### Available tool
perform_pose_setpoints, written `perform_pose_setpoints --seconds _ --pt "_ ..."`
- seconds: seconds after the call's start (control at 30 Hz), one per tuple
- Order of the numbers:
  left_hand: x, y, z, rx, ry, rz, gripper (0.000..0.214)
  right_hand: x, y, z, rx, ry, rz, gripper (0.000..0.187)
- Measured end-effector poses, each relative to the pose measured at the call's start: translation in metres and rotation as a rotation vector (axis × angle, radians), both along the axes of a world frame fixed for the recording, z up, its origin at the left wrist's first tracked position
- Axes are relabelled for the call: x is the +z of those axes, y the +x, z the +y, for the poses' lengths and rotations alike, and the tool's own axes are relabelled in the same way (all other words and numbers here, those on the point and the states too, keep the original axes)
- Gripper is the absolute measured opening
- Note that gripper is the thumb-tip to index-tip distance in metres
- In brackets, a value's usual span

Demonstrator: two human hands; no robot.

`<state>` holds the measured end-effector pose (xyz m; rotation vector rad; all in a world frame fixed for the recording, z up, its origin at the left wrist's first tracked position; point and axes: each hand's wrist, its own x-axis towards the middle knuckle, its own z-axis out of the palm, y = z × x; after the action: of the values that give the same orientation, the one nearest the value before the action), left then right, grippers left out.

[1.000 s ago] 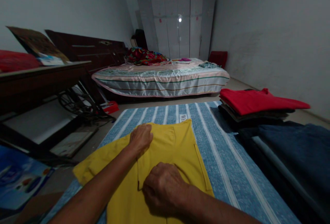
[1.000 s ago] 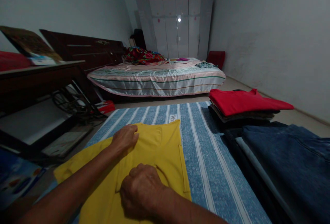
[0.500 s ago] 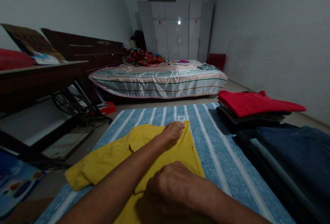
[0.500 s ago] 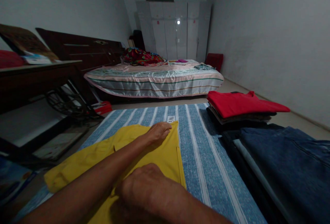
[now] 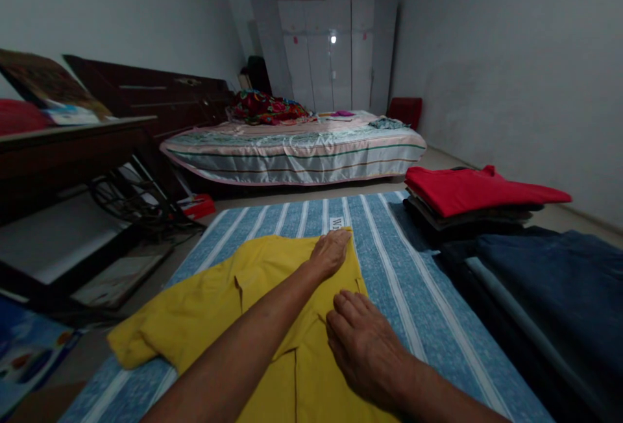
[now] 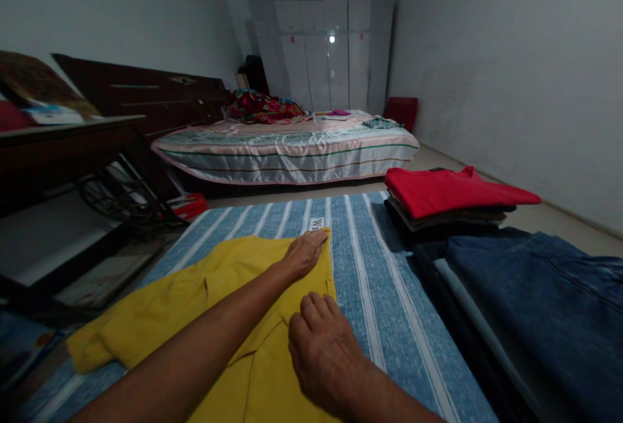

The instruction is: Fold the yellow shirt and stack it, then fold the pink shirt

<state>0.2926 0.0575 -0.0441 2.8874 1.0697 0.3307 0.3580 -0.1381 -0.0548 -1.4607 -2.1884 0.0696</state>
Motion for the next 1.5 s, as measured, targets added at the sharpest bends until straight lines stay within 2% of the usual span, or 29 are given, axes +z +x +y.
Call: perform_pose_setpoints --seconds 0.27,0.5,0.7,0.87,1.0,1.1,1.2,1.33,1.5 --pt "-0.002 0.011 0.006 0.067 0.025 -0.015 0.021 -0.003 0.0 -0.001 -0.01 -0.002 -0.016 0.024" --pt "-0.006 0.011 -0.002 -0.074 0.091 -0.058 0.018 0.002 0.0 -0.001 -0.012 -0.026 -0.027 0.021" --pt "-0.003 0.02 -0.005 -0.035 0.033 0.027 0.021 0.006 0.0 -0.002 -0.01 -0.032 -0.043 0.022" --pt "0.003 0.011 0.003 -0.063 -0.061 -0.067 0.03 0.004 0.0 -0.002 -0.013 -0.017 -0.031 0.022" --pt "0.007 0.005 0.009 -0.078 -0.047 -0.078 0.044 0.005 0.0 -0.001 -0.006 -0.01 -0.025 0.02" --pt "0.013 0.012 0.01 0.055 -0.075 0.001 0.049 0.007 0.001 -0.002 -0.007 -0.015 -0.021 0.019" --pt "0.02 0.021 0.011 0.213 -0.099 0.033 0.042 0.01 0.001 -0.002 -0.006 -0.017 -0.025 0.02" --pt "0.028 0.025 0.02 0.313 -0.146 0.065 0.02 0.011 0.001 -0.001 -0.003 -0.02 -0.016 0.018" --pt "0.028 0.025 0.032 0.387 -0.195 0.079 0.013 0.012 0.001 0.001 0.005 -0.019 -0.016 0.014"
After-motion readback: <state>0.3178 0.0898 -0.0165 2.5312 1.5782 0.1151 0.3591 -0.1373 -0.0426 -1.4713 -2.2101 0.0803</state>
